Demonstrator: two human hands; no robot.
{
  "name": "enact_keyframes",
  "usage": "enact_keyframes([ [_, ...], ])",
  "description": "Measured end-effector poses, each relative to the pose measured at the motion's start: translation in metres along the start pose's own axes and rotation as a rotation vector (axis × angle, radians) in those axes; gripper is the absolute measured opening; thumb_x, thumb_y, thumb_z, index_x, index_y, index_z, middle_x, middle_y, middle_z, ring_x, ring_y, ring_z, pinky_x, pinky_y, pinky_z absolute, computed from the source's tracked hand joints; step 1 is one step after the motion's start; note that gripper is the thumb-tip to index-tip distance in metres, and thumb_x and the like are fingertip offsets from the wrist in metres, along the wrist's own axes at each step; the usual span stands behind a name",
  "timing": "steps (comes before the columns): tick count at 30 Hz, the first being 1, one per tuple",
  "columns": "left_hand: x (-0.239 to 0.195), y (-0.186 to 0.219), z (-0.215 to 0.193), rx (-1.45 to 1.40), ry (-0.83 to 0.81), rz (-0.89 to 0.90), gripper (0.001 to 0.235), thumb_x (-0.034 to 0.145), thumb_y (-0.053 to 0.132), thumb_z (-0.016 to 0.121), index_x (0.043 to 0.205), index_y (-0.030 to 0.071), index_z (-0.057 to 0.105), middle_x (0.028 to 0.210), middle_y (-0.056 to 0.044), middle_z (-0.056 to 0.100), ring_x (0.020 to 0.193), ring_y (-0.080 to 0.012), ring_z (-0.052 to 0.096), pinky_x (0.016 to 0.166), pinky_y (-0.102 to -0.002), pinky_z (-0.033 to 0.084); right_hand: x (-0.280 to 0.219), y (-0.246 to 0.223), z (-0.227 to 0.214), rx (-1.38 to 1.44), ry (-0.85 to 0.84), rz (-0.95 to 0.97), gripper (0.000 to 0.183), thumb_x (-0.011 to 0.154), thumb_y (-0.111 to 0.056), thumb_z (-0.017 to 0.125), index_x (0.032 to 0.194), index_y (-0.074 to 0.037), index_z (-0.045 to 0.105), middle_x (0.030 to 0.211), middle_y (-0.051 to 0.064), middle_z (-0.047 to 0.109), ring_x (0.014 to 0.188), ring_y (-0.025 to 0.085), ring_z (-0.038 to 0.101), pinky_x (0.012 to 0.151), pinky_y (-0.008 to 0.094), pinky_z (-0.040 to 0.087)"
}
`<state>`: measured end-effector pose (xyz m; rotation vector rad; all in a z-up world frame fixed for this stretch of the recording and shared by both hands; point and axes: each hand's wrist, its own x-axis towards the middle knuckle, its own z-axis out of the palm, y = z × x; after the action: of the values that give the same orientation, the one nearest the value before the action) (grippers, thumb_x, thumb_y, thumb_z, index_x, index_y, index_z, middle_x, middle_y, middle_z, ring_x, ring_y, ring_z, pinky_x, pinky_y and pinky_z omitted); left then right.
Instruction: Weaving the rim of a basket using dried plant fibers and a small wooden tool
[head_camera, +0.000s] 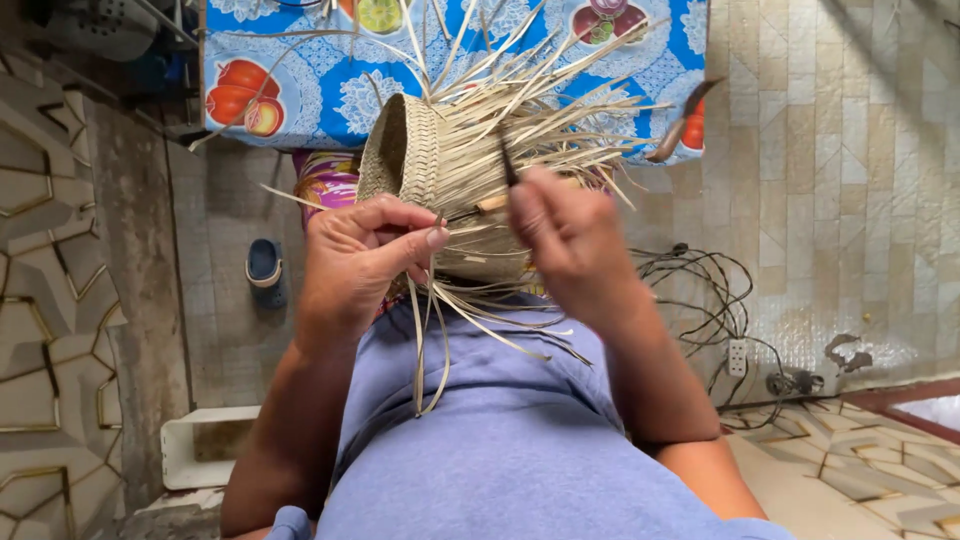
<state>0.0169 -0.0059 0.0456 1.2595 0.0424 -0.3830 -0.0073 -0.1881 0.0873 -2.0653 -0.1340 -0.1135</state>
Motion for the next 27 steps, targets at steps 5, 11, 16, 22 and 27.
enact_keyframes([
  [5,-0.003,0.002,0.007,-0.003,0.013,0.010,0.014,0.071,-0.003,0.070,0.080,-0.010,0.063,0.064,-0.016,0.056,0.048,-0.0156,0.059,0.040,-0.024,0.053,-0.004,-0.006,0.016,0.138,-0.096,0.098,0.037,0.094,-0.027,0.038,0.062,-0.011,0.047,0.047,0.005,0.044,0.045,0.018,0.041,0.051,0.028,0.041],
  [11,-0.004,-0.005,0.011,-0.063,0.059,0.037,0.013,0.072,-0.001,0.070,0.078,-0.010,0.063,0.060,-0.016,0.057,0.047,-0.0163,0.059,0.039,-0.025,0.052,-0.007,0.005,0.029,0.352,-0.146,0.176,0.040,0.096,-0.027,0.035,0.061,-0.012,0.048,0.044,-0.001,0.042,0.043,0.009,0.041,0.047,0.020,0.040],
  [16,-0.006,-0.005,0.014,-0.090,0.033,0.090,0.010,0.071,-0.003,0.069,0.077,-0.009,0.063,0.055,-0.013,0.053,0.042,-0.0142,0.055,0.036,-0.021,0.049,-0.009,0.014,0.036,0.440,-0.148,0.177,0.042,0.097,-0.027,0.032,0.061,-0.011,0.047,0.044,0.001,0.042,0.041,0.009,0.043,0.045,0.020,0.040],
  [22,-0.009,-0.004,0.017,-0.094,0.031,0.098,0.008,0.070,-0.002,0.070,0.076,-0.007,0.065,0.061,-0.013,0.057,0.047,-0.0137,0.057,0.039,-0.023,0.052,-0.011,0.019,0.039,0.447,-0.164,0.174,0.041,0.096,-0.029,0.036,0.062,-0.010,0.048,0.044,0.001,0.041,0.040,0.008,0.041,0.042,0.019,0.038],
  [27,-0.010,-0.003,0.017,-0.017,-0.030,0.142,0.009,0.070,-0.002,0.071,0.079,-0.003,0.068,0.063,-0.011,0.056,0.051,-0.0121,0.056,0.041,-0.021,0.052,-0.011,0.019,0.042,0.453,-0.119,0.182,0.046,0.097,-0.028,0.036,0.056,-0.009,0.047,0.041,0.002,0.038,0.037,0.008,0.039,0.041,0.018,0.036],
])
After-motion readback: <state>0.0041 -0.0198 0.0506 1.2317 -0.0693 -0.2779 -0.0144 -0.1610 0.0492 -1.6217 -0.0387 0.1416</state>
